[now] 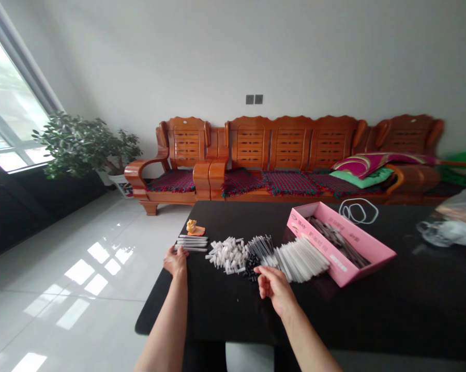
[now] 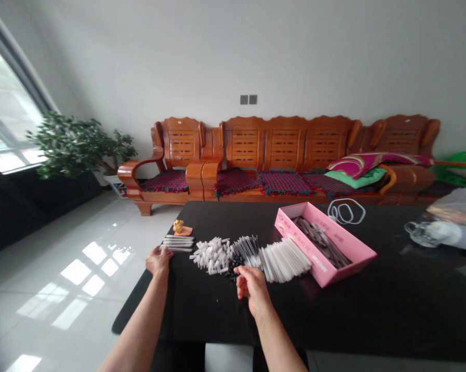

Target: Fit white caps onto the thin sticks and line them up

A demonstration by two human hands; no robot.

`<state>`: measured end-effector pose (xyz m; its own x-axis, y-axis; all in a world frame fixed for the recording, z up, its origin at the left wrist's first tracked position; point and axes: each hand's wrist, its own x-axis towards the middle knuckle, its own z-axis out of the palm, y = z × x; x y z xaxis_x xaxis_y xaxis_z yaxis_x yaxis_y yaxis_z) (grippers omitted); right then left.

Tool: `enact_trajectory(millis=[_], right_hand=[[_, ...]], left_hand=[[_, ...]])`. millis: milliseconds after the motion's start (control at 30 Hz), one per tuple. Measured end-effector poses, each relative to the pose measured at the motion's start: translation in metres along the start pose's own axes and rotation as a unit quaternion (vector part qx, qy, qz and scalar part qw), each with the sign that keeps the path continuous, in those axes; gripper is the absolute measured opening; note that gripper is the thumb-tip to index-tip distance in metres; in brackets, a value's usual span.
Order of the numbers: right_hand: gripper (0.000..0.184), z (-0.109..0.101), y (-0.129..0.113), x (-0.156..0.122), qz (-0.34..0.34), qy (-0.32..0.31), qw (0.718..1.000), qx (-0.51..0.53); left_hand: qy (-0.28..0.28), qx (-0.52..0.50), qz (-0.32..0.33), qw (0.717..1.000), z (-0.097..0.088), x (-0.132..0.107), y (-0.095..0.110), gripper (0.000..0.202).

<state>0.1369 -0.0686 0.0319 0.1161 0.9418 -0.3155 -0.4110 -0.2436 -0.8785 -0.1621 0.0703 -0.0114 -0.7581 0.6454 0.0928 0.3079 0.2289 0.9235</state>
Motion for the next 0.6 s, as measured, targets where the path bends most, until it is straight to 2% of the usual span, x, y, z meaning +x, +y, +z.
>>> enact_trajectory(millis=[133,233,267,300,367,433,500,600], right_hand=[[0.028,-0.017,0.000,0.005,-0.052,0.035,0.991,-0.115],[0.024,-0.043,-0.005,0.011,-0.088,0.093,0.959,-0.254],[0.023,-0.053,-0.008,0.013,-0.104,0.123,0.936,-0.314],[0.021,-0.062,-0.010,0.016,-0.124,0.156,0.900,-0.388],[0.017,-0.077,-0.017,0.019,-0.161,0.225,0.796,-0.538],[0.017,-0.084,-0.022,0.022,-0.152,0.247,0.717,-0.634],[0.017,-0.085,-0.024,0.024,-0.127,0.241,0.677,-0.683],[0.017,-0.081,-0.025,0.027,-0.099,0.220,0.663,-0.709]], left_hand=[[-0.014,0.021,-0.017,1.000,-0.002,-0.003,0.002,0.058],[-0.016,0.032,-0.008,0.999,-0.006,-0.007,0.002,0.068],[-0.018,0.033,-0.005,0.999,-0.006,-0.009,0.003,0.069],[-0.019,0.034,0.001,0.999,-0.007,-0.013,0.003,0.069],[-0.020,0.036,0.022,0.999,-0.007,-0.023,0.004,0.065],[-0.022,0.031,0.052,0.998,-0.007,-0.036,0.006,0.060],[-0.030,0.012,0.076,0.997,-0.007,-0.050,0.008,0.054],[-0.048,-0.021,0.088,0.995,-0.007,-0.067,0.010,0.051]])
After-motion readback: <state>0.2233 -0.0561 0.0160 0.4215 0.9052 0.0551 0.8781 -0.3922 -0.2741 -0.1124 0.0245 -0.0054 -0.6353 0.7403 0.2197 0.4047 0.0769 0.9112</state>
